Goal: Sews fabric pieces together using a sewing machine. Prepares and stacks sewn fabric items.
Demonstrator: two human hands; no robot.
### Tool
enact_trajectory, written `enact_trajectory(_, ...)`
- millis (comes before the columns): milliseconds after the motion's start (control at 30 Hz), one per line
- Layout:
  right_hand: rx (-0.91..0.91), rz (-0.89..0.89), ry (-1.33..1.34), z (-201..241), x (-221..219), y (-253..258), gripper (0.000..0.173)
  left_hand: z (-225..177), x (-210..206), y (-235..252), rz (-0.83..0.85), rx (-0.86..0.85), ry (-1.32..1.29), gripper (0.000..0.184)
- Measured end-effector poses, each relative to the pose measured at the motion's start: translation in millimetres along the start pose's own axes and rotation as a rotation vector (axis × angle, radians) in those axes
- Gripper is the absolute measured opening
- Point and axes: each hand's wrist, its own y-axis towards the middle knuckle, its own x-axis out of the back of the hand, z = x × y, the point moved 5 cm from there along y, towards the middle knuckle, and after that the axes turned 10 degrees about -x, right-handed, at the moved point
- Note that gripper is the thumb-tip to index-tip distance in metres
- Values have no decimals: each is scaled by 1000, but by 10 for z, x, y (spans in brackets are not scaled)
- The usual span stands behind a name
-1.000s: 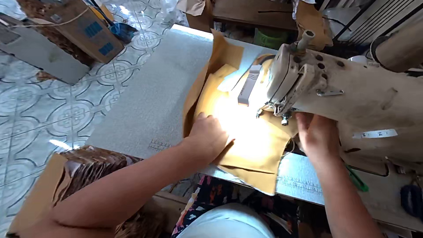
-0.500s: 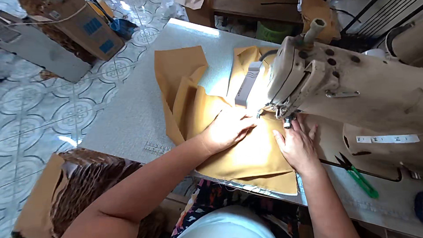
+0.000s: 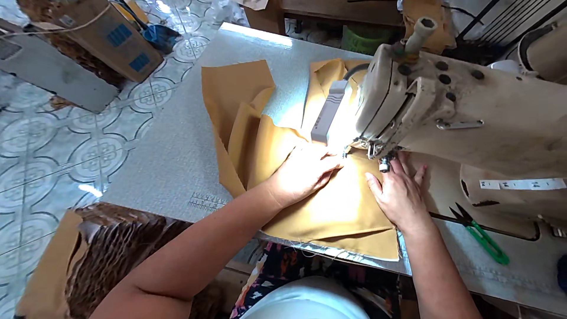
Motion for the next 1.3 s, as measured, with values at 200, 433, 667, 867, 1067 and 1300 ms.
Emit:
enact_trajectory(200, 2, -10, 8, -5, 4, 1, 63, 7, 0, 0, -25, 2, 4, 31)
enact_trajectory(433, 12, -24, 33, -13, 5, 2, 62, 22, -16, 1, -29, -1, 5, 32)
enact_trajectory(667, 2, -19, 21, -7, 1, 0, 63, 12, -10, 7, -26, 9, 8, 31)
enact_trajectory(867, 40, -132, 57, 10, 25, -32, 64, 81, 210, -40, 93, 4, -234, 38)
enact_trajectory(1067, 271, -318, -42, 46, 213, -153, 27, 454, 874, -873, 267, 180, -112, 51)
enact_trajectory(1300, 255, -81, -142, 163, 434, 353, 26, -1309, 176, -876, 403, 118, -350, 21)
